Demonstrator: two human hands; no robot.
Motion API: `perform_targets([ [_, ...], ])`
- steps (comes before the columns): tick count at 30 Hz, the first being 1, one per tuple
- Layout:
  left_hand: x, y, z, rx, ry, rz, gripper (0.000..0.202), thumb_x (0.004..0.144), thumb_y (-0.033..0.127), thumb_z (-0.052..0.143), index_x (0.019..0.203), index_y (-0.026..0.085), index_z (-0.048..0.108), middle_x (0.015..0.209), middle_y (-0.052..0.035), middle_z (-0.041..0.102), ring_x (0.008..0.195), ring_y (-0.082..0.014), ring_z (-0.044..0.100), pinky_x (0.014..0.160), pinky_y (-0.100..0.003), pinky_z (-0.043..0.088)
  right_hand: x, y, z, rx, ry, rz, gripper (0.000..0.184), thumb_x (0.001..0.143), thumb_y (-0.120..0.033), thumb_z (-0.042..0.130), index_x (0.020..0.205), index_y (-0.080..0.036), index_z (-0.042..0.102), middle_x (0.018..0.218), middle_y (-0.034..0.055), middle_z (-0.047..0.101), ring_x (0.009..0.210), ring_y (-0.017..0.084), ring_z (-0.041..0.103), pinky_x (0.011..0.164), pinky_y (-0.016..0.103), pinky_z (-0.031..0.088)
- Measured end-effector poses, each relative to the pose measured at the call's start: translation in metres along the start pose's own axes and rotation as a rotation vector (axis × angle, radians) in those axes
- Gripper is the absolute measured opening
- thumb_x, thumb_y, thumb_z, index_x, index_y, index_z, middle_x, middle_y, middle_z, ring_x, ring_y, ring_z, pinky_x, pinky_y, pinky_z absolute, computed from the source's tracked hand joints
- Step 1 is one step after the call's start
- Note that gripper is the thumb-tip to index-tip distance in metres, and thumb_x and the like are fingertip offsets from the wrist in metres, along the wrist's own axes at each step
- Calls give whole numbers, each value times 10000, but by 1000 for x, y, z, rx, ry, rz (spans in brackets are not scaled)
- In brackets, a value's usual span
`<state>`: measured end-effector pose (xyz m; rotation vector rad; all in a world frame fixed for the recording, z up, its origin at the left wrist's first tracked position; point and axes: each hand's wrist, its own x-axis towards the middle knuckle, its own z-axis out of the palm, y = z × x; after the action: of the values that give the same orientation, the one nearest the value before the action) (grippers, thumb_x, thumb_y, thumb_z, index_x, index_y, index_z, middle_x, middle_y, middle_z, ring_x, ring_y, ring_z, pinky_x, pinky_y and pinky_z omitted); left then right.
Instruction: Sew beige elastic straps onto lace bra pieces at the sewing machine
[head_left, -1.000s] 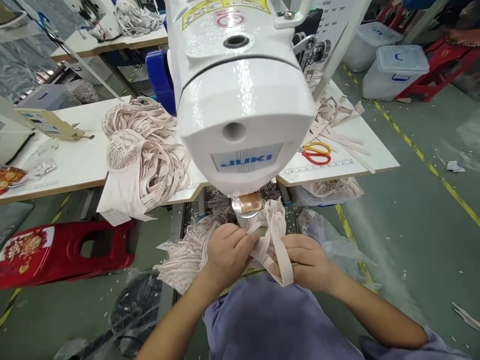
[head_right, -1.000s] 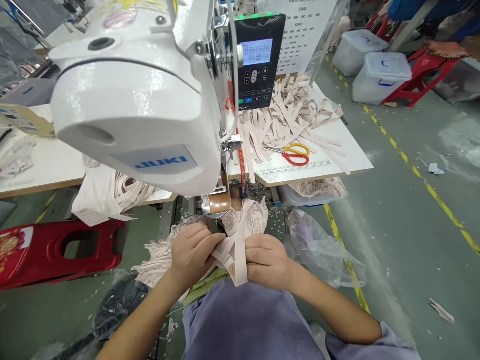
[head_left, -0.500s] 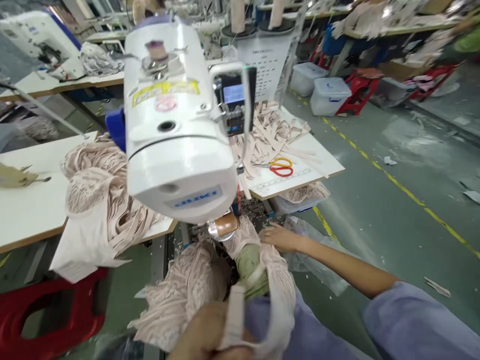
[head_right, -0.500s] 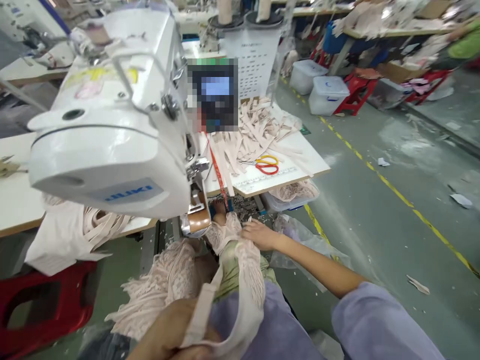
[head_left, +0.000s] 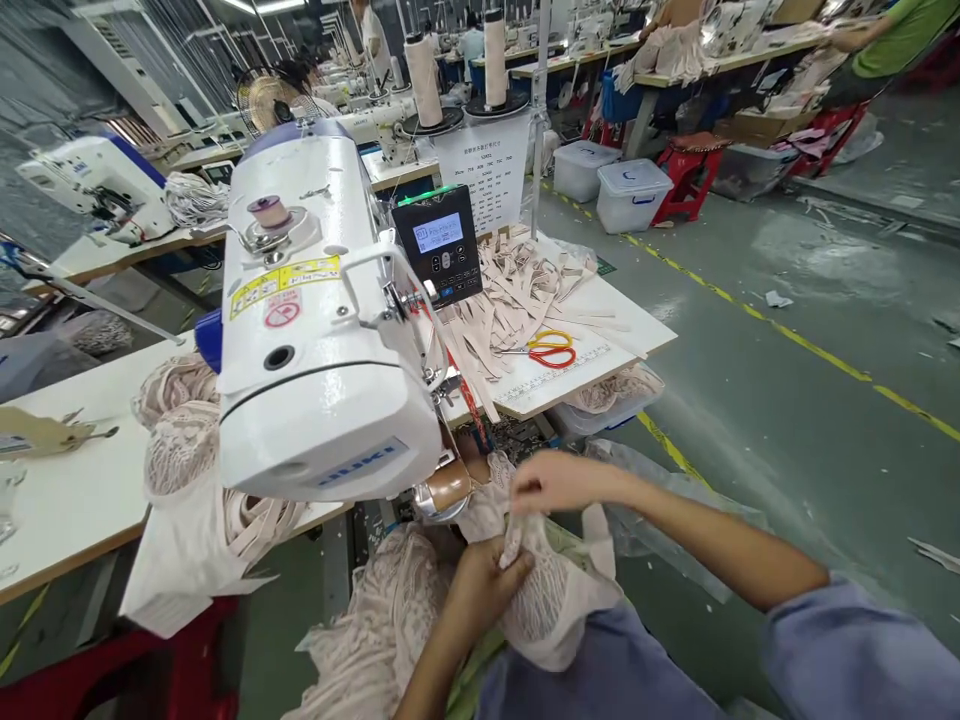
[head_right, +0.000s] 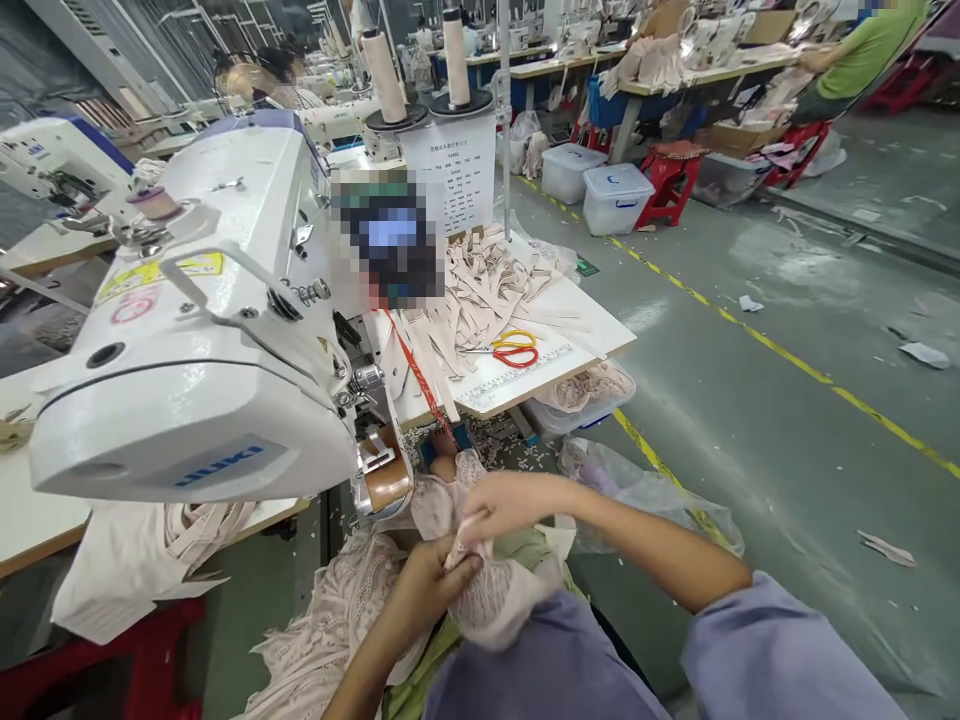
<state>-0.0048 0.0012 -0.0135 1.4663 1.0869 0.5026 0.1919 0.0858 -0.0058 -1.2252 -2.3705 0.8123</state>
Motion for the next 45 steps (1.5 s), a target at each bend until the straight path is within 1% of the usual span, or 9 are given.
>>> perform_targets([
  [7,-14,-5,-8,-195,-29,-101,545,801,719,553,718,182,571,688,-14,563,686,-183,528,676,-283,452,99,9,-34,-265,75,387,233,866,-301,692,1002,-119,642,1098,207,670,949,313,642,694,320,436],
  [10,-19,-12,-13,-264,122,-136,612,839,780,438,754,190,580,714,-23,584,694,-188,535,692,-309,470,107,10,-40,-223,69,394,30,820,-159,680,820,-154,651,933,144,711,904,292,653,685,304,426],
  [18,-24,-13,-16,-355,377,-73,543,832,709,571,827,169,628,695,-1,555,645,-146,484,614,-245,417,87,23,-67,24,255,359,225,964,-277,499,815,-166,625,677,32,641,710,183,635,649,278,465],
  [25,-50,30,-28,-358,409,-39,385,852,559,647,906,178,637,734,9,565,623,-127,484,567,-204,392,2,-34,0,1256,-14,-164,253,862,-387,730,802,-184,589,761,4,639,594,94,608,556,208,507],
  [28,-55,45,-34,-285,362,-53,408,847,569,638,981,184,662,809,-24,604,721,-162,532,615,-218,417,-19,-60,24,1422,-144,-196,150,885,-234,711,807,-161,606,833,33,662,682,110,663,636,231,543],
  [31,-51,46,-37,-320,98,-94,495,830,648,593,791,159,657,690,-17,556,642,-146,474,590,-227,381,-21,-70,34,1480,-188,-188,137,883,-203,714,793,-148,626,823,35,666,694,108,665,655,224,537],
  [33,-49,42,-36,-381,45,-129,526,808,670,586,704,155,601,635,0,510,582,-122,416,560,-226,341,-21,-68,39,1605,-218,-75,187,822,-252,789,786,-152,635,806,20,671,670,95,653,644,198,520],
  [39,-50,41,-22,-35,390,-22,375,865,413,525,583,194,410,565,47,368,542,-105,347,512,-225,263,-37,-61,63,1841,-522,523,610,620,-669,831,923,-159,690,844,37,668,753,115,621,713,202,510],
  [45,-47,34,-12,145,453,86,342,900,321,495,592,187,434,558,48,406,530,-100,387,510,-219,278,-19,-69,36,1519,-78,613,455,563,-511,910,781,-158,725,609,-40,536,530,65,439,500,173,383],
])
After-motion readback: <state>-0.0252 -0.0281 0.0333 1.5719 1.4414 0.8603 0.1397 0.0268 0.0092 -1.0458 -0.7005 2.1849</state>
